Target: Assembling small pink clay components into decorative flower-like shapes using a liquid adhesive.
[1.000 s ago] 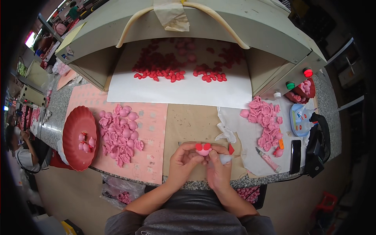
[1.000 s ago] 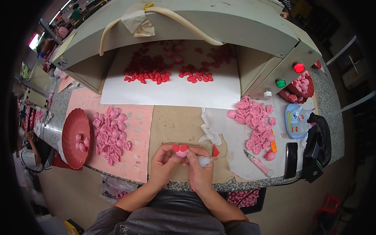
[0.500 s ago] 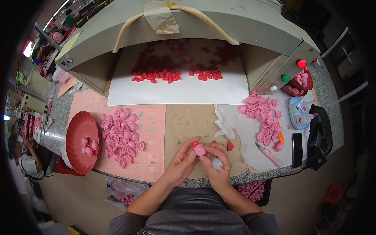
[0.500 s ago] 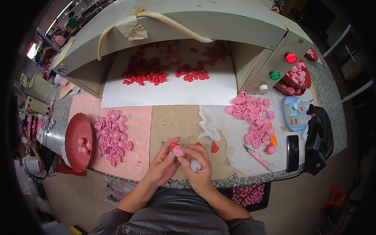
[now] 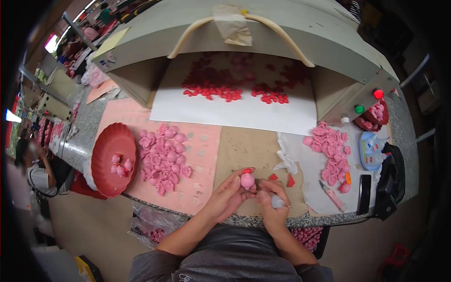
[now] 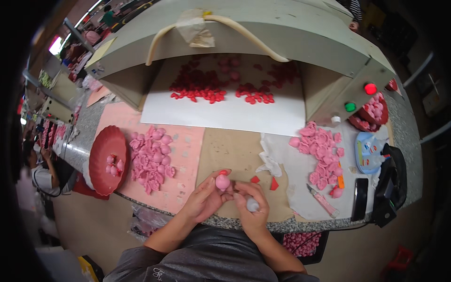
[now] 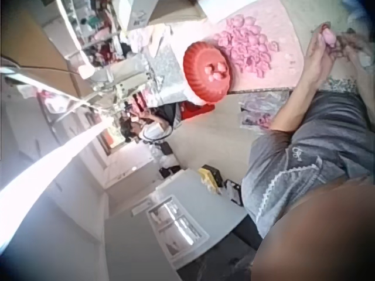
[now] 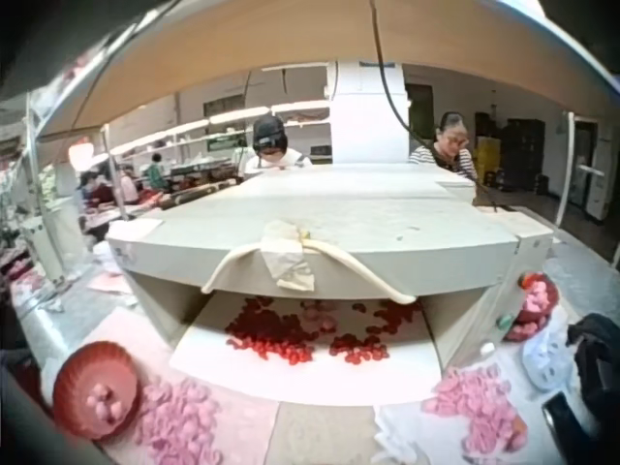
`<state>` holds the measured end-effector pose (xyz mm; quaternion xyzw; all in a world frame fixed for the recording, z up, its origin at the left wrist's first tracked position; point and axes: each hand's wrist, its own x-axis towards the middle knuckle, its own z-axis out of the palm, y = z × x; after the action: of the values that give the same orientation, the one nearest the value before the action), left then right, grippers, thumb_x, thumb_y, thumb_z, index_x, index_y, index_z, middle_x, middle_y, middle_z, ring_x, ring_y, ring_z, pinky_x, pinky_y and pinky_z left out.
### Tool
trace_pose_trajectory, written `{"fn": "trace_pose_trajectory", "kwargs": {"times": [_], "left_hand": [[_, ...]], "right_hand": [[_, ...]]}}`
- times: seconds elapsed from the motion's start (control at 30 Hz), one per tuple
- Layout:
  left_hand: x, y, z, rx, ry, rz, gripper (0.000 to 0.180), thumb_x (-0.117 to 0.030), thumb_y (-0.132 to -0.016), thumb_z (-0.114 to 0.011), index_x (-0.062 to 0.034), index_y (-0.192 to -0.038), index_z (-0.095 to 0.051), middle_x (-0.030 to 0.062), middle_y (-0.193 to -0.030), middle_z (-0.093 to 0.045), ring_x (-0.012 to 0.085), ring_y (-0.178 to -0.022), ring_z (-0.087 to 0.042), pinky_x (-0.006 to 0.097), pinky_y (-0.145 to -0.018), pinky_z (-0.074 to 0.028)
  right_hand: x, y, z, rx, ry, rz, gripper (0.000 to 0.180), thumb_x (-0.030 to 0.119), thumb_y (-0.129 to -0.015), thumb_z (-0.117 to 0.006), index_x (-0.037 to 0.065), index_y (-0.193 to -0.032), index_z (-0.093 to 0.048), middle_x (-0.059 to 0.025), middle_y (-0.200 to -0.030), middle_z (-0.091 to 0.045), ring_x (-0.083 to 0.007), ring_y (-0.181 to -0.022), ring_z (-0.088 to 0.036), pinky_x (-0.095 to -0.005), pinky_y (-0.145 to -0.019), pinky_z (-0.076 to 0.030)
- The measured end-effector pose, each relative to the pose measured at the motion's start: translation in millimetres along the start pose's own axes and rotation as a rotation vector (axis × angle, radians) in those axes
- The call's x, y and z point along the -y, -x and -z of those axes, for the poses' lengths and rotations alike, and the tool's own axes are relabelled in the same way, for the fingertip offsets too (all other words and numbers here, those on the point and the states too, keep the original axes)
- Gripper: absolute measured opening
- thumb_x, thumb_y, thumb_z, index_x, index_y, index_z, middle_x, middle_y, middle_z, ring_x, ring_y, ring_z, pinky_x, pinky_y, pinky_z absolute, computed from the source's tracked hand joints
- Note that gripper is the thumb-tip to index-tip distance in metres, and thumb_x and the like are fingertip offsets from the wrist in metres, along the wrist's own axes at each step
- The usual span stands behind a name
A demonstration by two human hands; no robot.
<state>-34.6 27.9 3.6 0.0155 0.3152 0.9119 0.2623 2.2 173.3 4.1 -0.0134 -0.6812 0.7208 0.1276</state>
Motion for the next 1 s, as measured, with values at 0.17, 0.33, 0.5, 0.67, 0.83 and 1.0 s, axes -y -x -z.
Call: {"fn": "trace_pose_trajectory", "kwargs": {"times": [0.17, 0.33, 0.5, 0.67, 0.83, 1.0], "left_hand": [[-51.9, 24.7, 25.3, -0.085, -0.064, -0.175, 0.047, -0.033, -0.094, -0.042, -0.0026, -0.129, -0.035, 0.0093, -0.097, -0.052, 0.0187, -0.09, -0.051, 0.033, -0.082, -0.042], [-64.6, 42.9, 36.1, -0.212, 0.004, -0.202, 0.045, -0.033, -0.095, -0.04, -0.0071, -0.131, -0.033, 0.0091, -0.093, -0.054, 0.018, -0.089, -0.052, 0.034, -0.079, -0.043], [-53.6, 39.1, 30.3, -0.185, 0.033, -0.103, 0.039, -0.032, -0.095, -0.038, -0.0063, -0.123, -0.042, 0.0076, -0.084, -0.051, 0.0178, -0.079, -0.051, 0.033, -0.072, -0.042], [-50.8, 34.6, 32.5, -0.206, -0.125, -0.119, 0.035, -0.027, -0.095, -0.038, -0.0028, -0.12, -0.042, 0.0055, -0.079, -0.048, 0.0156, -0.073, -0.048, 0.031, -0.071, -0.042], [-50.9, 34.4, 27.9, -0.248, -0.155, -0.124, 0.034, -0.026, -0.095, -0.037, -0.0019, -0.117, -0.043, 0.0056, -0.077, -0.047, 0.0156, -0.071, -0.048, 0.031, -0.07, -0.042], [-62.1, 46.0, 37.6, -0.337, -0.352, -0.213, 0.033, -0.027, -0.095, -0.036, -0.0013, -0.111, -0.049, 0.007, -0.077, -0.05, 0.0155, -0.07, -0.05, 0.031, -0.069, -0.043]], "right_hand": [[4.2, 5.5, 2.7, -0.054, -0.1, -0.127, 0.021, 0.007, -0.086, -0.054, -0.003, -0.105, -0.055, -0.0087, -0.093, -0.055, -0.0136, -0.074, -0.056, -0.0251, -0.066, -0.048], [-3.8, 4.1, 1.7, 0.037, 0.018, -0.097, 0.021, 0.008, -0.086, -0.056, -0.002, -0.105, -0.056, -0.0065, -0.09, -0.056, -0.0112, -0.074, -0.055, -0.0235, -0.067, -0.047], [4.4, 1.5, -3.4, 0.145, 0.079, -0.127, 0.018, 0.004, -0.083, -0.06, -0.001, -0.101, -0.059, -0.0023, -0.086, -0.053, -0.0081, -0.075, -0.051, -0.0203, -0.068, -0.043], [4.4, 0.5, -2.9, 0.117, 0.097, -0.106, 0.018, 0.001, -0.08, -0.062, -0.001, -0.099, -0.061, -0.0042, -0.085, -0.054, -0.0092, -0.073, -0.052, -0.0207, -0.064, -0.043], [8.7, 1.5, -4.2, 0.158, 0.134, -0.12, 0.017, 0.002, -0.082, -0.06, -0.001, -0.099, -0.06, -0.0014, -0.084, -0.051, -0.0083, -0.076, -0.049, -0.0203, -0.07, -0.04], [6.9, 4.3, -5.3, 0.143, 0.101, -0.147, 0.016, 0.002, -0.084, -0.058, -0.002, -0.099, -0.059, -0.0024, -0.085, -0.051, -0.0084, -0.076, -0.05, -0.0207, -0.069, -0.042]]}}
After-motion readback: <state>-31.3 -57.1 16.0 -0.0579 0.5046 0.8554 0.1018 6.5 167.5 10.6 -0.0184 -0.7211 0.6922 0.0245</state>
